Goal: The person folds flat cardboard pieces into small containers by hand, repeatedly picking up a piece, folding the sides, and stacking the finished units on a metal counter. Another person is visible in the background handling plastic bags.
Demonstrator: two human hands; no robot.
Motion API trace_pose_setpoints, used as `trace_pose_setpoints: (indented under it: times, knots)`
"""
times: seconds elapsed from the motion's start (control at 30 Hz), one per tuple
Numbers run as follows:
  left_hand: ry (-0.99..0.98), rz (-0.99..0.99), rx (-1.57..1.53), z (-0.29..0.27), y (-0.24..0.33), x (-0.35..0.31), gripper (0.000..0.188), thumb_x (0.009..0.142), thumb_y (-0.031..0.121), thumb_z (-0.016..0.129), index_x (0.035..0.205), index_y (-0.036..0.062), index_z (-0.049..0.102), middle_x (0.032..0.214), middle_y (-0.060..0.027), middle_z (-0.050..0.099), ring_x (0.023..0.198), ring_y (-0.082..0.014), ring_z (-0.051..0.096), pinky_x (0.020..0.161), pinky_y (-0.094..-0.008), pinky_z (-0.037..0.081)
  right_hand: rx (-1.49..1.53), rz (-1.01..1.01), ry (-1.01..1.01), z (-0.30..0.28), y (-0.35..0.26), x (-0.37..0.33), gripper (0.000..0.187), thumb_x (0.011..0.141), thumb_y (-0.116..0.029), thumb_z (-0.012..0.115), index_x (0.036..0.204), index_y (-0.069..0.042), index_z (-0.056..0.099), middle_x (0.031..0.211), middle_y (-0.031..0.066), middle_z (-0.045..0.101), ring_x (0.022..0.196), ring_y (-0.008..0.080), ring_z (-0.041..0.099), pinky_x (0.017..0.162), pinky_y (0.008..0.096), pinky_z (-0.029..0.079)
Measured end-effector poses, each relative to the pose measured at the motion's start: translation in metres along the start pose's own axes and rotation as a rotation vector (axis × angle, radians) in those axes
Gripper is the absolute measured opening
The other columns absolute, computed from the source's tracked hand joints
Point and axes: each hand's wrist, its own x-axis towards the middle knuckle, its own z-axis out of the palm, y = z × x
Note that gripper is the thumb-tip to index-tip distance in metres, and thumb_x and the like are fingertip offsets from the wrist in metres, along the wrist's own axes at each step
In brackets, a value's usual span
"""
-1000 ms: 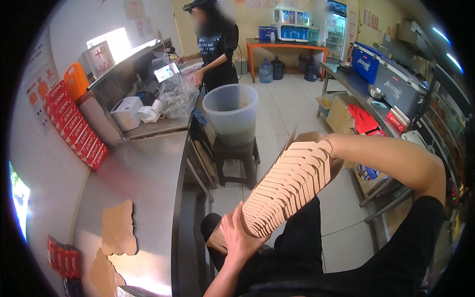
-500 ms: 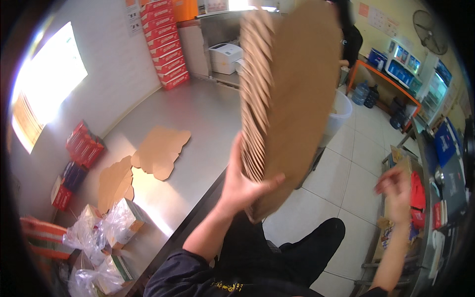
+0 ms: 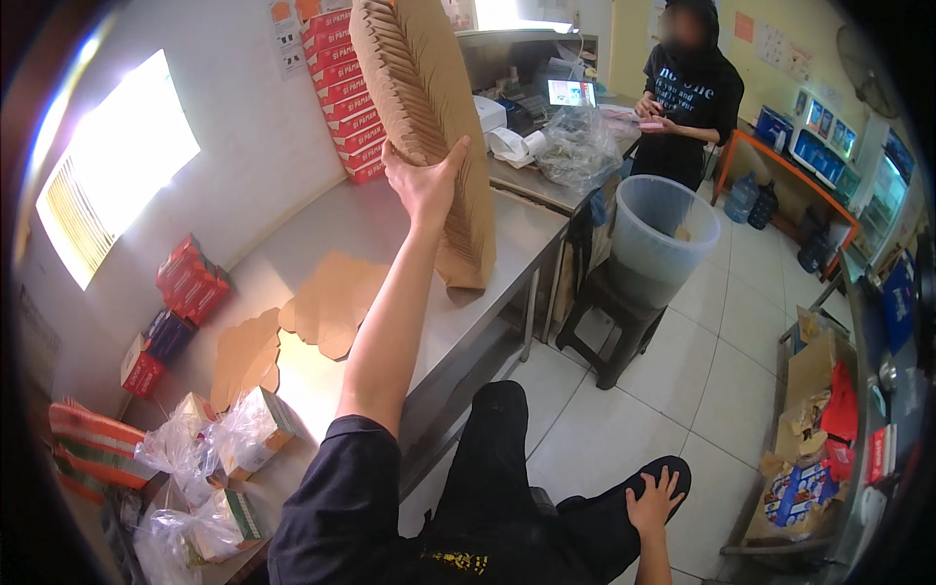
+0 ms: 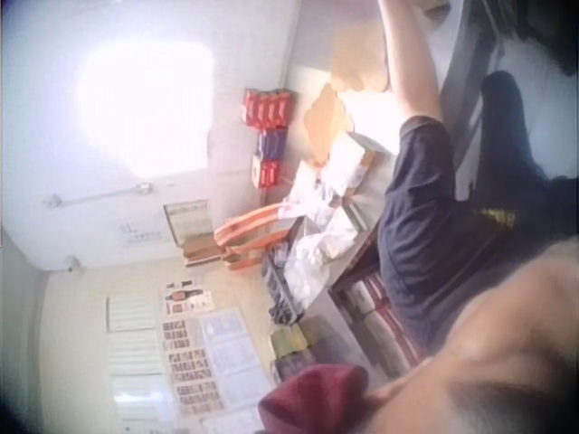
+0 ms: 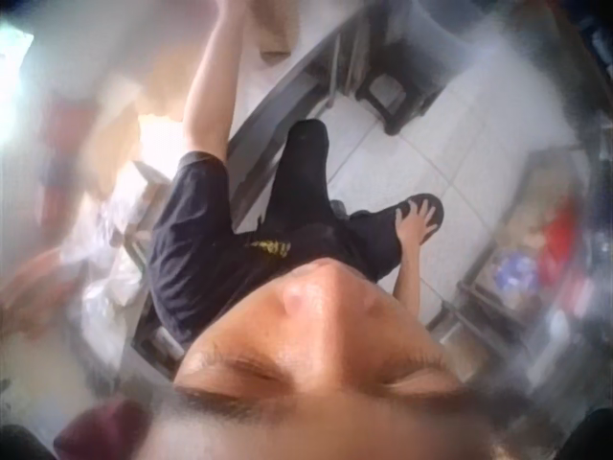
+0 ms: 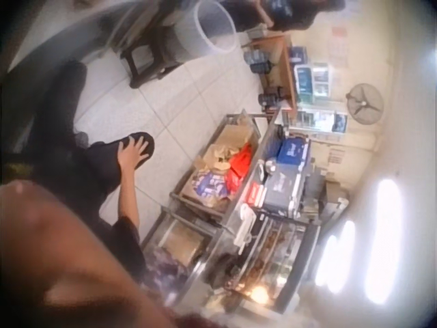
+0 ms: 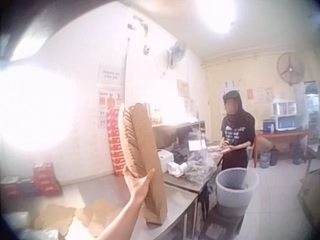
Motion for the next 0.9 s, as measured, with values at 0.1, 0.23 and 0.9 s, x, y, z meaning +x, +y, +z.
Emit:
trace_pose_setpoints:
  times: [0.1,0.23,0.9]
  knots:
    - [0.025,-0.047,0.136,0.016,0.004,-0.002,0.138,0.065,0.054,0.097,0.164,0.0011,0.017,0.157,-0.0287,0.035,0.150,-0.0443,0.033,0.124,-0.0553,0.031,-0.009,-0.004,0.015,0.003,0.002,0.000,0.049,0.091,-0.036,0.078,0.135,-0.016,0.068,0.171,0.0190,0.033,0.164,0.0417,0.012,0.125,0.0749,0.012]
    - [0.020,-0.041,0.241,0.038,0.011,-0.012,0.135,0.064,0.054,0.097,0.165,0.0109,0.017,0.153,-0.0276,0.039,0.147,-0.0453,0.036,0.122,-0.0579,0.033,-0.011,0.014,0.048,0.003,-0.003,0.000,0.046,0.090,-0.035,0.079,0.131,-0.016,0.070,0.170,0.0181,0.036,0.163,0.0413,0.014,0.125,0.0736,0.012]
    - [-0.671,-0.049,0.549,-0.081,-0.063,0.010,0.098,0.086,0.060,0.084,0.157,0.0039,0.047,0.155,-0.0257,0.054,0.145,-0.0389,0.052,0.119,-0.0477,0.044,0.049,-0.039,0.119,0.012,0.013,0.002,0.043,0.089,-0.040,0.078,0.126,-0.017,0.074,0.167,0.0183,0.039,0.162,0.0435,0.016,0.126,0.0736,0.007]
